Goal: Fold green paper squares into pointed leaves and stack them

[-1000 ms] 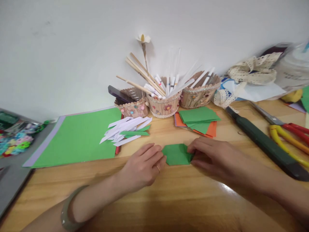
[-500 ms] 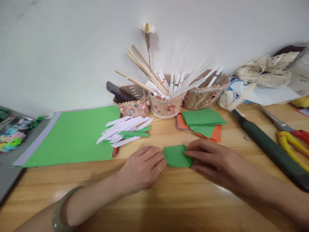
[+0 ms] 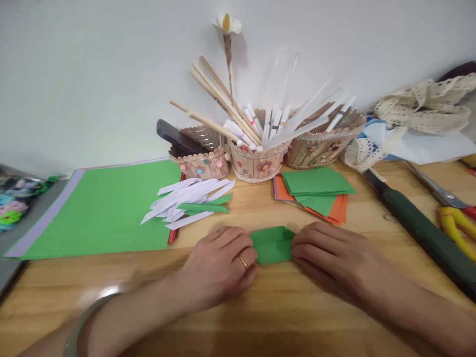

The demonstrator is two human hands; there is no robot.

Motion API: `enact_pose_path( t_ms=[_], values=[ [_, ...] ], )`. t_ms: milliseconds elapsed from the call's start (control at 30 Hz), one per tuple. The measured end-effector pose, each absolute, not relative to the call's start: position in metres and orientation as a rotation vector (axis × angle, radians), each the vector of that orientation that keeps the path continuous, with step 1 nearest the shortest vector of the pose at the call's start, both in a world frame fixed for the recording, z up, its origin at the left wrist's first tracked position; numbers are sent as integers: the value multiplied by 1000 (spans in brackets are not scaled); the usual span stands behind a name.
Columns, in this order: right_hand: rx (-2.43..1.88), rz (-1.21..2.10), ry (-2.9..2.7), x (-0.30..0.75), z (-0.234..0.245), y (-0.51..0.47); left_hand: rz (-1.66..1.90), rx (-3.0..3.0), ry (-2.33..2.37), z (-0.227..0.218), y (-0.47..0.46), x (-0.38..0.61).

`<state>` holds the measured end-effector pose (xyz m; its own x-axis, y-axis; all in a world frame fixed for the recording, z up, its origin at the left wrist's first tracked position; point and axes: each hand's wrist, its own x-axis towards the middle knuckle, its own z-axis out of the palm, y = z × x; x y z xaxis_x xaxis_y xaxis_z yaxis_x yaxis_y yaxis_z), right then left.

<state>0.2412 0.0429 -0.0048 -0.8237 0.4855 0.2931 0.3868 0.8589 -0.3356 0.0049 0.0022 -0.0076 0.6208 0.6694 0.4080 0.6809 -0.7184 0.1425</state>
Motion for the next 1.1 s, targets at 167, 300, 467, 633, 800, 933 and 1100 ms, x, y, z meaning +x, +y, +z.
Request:
enact_pose_path(
  t_ms=[167,300,467,633,800,933,1100],
  values=[
    [-729,472,-2581,240,-9,45,-755,-2809,-1281,-7,1,6],
    [-849,599,-2522,239,-12,45,-937,-2889,-1563,-5,0,9],
    [-999,685,-2499,235,-10,42,-1072,-2886,-1817,-3,-1,11],
    [-1062,673,-2482,231,-8,39,-1096,-2869,-1932,-4,-1,12],
    [-1106,669,-2450,228,-9,37,-1078,-2828,-1979,-6,-1,14],
    [-1109,624,-2455,226,-9,37,-894,-2852,-2002,-4,-1,17],
    [-1096,456,-2503,224,-8,35,-463,-2844,-2109,0,1,22]
  ],
)
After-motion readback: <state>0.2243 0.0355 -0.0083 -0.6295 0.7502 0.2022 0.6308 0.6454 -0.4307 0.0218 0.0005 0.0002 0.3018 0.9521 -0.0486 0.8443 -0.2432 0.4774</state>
